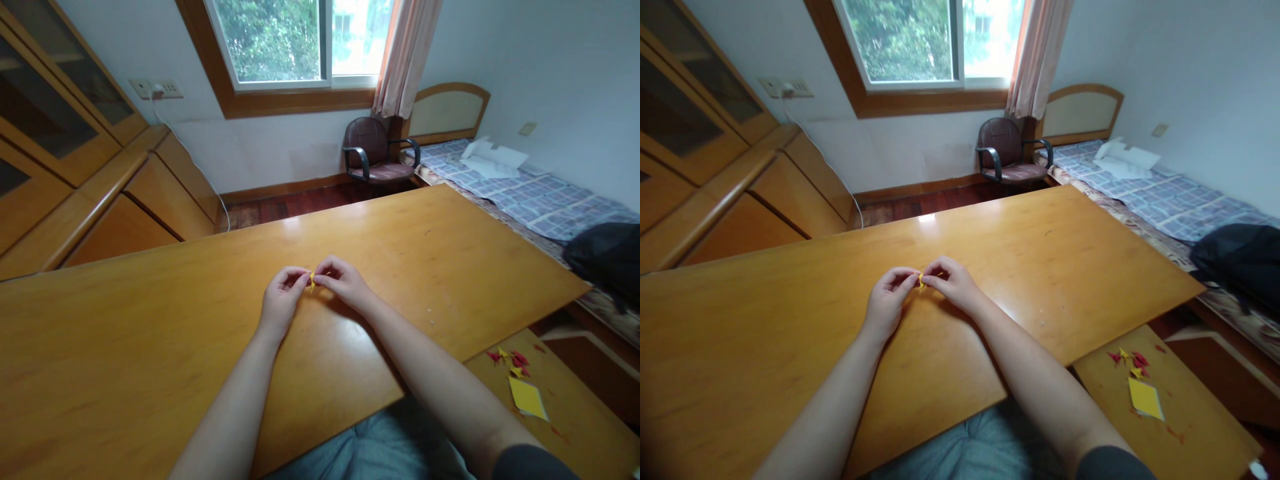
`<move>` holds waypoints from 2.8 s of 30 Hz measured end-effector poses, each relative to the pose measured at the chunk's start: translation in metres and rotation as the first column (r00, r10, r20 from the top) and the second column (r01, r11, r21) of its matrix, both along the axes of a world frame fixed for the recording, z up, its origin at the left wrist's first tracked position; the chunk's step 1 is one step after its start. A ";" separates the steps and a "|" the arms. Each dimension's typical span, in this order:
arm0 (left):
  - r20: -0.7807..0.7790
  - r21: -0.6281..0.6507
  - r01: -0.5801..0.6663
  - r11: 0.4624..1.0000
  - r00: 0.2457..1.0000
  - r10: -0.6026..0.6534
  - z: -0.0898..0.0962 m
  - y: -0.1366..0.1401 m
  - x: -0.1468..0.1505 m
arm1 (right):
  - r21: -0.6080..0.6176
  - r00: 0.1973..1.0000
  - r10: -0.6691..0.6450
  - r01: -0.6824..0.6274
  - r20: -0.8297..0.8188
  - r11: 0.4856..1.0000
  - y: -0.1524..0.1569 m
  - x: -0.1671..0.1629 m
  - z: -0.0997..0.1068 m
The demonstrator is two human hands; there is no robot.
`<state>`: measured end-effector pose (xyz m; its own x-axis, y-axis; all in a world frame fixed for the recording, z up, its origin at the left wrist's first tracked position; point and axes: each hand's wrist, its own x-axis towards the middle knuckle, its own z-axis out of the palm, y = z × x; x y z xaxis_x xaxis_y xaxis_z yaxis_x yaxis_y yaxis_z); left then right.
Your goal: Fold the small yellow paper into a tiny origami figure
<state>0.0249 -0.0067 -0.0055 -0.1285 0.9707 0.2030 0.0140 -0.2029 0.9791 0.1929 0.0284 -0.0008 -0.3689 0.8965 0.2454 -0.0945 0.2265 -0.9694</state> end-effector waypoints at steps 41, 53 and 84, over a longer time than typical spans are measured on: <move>0.177 -0.196 0.061 0.979 0.984 -0.026 -0.010 0.006 -0.003 | -0.089 0.996 0.031 -0.023 0.086 0.996 0.002 -0.001 -0.007; 0.167 -0.231 0.095 0.968 0.984 -0.056 -0.004 0.003 -0.001 | -0.122 0.999 0.026 -0.022 0.028 0.992 0.006 0.000 -0.010; -0.024 -0.199 0.043 0.979 0.998 -0.049 -0.007 0.005 -0.008 | -0.168 1.000 0.018 -0.022 -0.026 0.986 0.008 -0.003 -0.016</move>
<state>0.0173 -0.0015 -0.0121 -0.0793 0.9968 0.0083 0.0379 -0.0053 0.9993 0.1900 0.0367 -0.0167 -0.3827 0.9184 0.1006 -0.1210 0.0581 -0.9909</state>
